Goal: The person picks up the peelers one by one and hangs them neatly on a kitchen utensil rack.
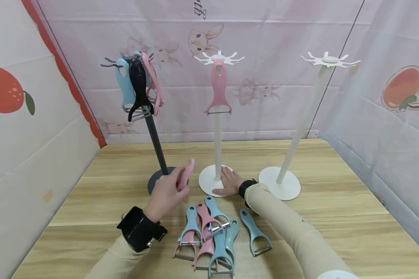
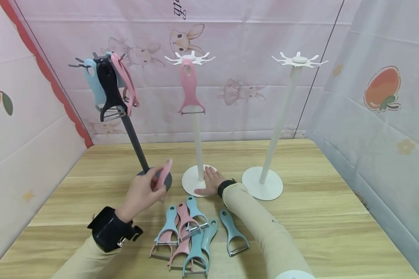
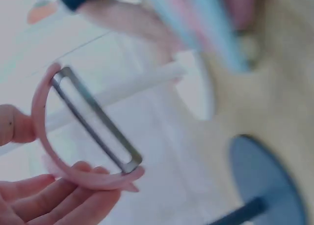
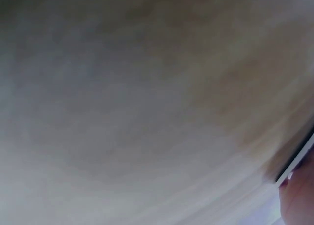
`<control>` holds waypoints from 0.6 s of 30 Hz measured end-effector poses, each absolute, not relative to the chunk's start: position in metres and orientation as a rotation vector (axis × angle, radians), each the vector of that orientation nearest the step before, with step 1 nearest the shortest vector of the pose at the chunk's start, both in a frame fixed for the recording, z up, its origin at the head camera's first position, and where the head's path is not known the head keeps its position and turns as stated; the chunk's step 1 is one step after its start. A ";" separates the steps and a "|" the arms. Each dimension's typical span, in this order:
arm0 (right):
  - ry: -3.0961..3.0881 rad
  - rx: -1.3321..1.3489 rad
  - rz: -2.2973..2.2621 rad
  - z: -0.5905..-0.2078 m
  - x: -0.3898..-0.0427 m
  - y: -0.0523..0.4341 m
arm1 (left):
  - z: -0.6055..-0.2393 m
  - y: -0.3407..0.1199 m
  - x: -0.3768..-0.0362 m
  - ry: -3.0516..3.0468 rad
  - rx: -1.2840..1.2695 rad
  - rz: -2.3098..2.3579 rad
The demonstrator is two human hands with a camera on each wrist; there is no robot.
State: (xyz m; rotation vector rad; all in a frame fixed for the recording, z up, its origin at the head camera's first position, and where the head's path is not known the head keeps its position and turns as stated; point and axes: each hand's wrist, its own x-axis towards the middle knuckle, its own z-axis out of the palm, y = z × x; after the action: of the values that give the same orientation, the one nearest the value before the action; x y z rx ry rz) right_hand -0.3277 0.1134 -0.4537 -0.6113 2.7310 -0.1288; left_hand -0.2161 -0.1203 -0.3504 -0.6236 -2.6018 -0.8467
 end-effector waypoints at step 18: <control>2.753 -0.634 -0.133 -0.457 -0.330 0.115 | -0.236 -0.064 -0.248 -1.835 -0.723 -1.141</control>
State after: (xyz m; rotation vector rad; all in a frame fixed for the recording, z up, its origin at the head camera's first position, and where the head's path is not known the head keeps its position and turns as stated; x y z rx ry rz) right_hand -0.3303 0.1150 -0.4574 -0.6343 2.7530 -0.1334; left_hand -0.2481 -0.0643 -0.2356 -0.7227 -1.8351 -1.1415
